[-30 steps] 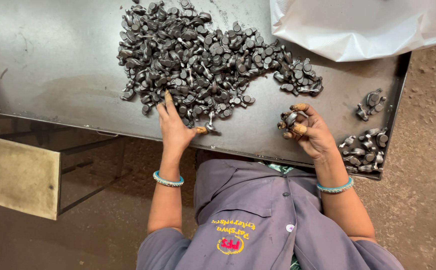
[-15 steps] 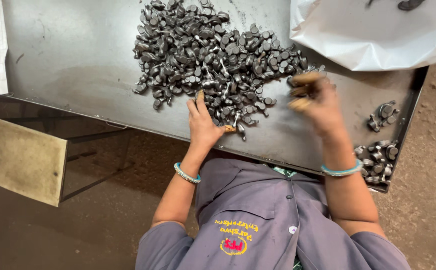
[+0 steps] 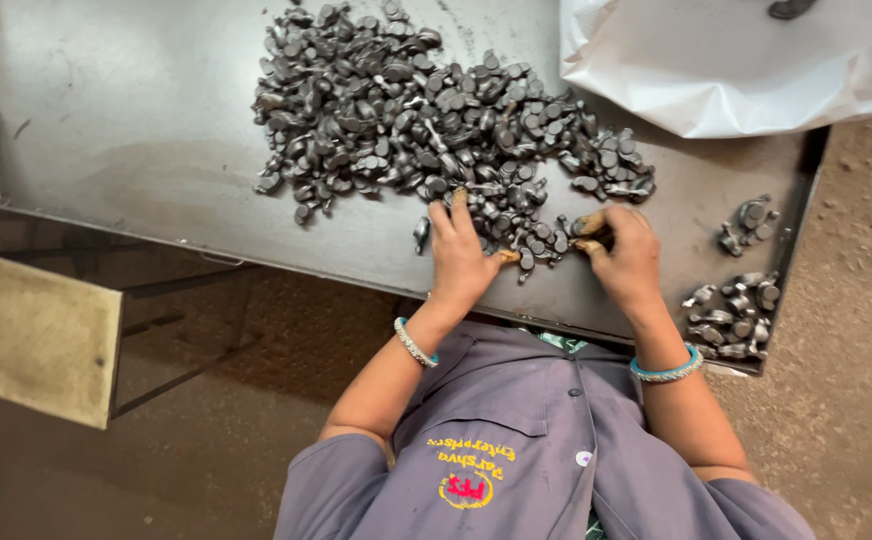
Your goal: The person spreads a pile of small dark metal castings across a steel table, opens a white woven sack, then picks up castings one at a time, turns them in their hands, and places them in a separate pile at the edge of the table.
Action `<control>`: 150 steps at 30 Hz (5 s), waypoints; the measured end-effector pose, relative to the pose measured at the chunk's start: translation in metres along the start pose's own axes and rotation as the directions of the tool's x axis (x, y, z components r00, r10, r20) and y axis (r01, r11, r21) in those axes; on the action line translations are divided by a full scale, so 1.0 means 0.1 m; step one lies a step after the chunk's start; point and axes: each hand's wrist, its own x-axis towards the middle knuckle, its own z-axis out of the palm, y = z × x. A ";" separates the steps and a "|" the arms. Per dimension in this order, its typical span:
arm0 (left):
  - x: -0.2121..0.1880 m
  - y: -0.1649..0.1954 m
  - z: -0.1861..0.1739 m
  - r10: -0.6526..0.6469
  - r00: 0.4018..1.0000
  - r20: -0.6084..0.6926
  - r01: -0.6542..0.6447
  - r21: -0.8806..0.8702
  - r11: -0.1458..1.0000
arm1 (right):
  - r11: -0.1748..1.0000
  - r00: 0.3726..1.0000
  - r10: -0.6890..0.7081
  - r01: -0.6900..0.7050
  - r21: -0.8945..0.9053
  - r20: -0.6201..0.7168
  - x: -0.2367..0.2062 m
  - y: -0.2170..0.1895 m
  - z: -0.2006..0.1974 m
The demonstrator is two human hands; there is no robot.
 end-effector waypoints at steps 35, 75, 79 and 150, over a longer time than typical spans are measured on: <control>-0.14 -0.19 -0.33 -0.038 0.999 0.004 0.038 0.049 0.998 | 0.984 0.983 0.098 -0.119 0.135 0.154 0.02 -0.41 -0.53; -0.53 0.31 0.46 0.273 0.960 -0.064 -0.279 -0.316 0.907 | 0.415 0.819 0.227 -0.571 0.708 0.527 -0.21 0.18 -0.79; -0.53 0.29 0.47 0.238 0.970 -0.054 -0.242 -0.347 0.906 | 0.431 0.977 0.187 -0.175 0.885 0.103 0.00 -0.10 -0.77; -0.39 0.20 0.70 0.043 0.957 0.288 0.188 -0.724 0.664 | 0.881 0.986 0.145 -0.088 0.464 -0.088 -0.48 -0.09 -0.25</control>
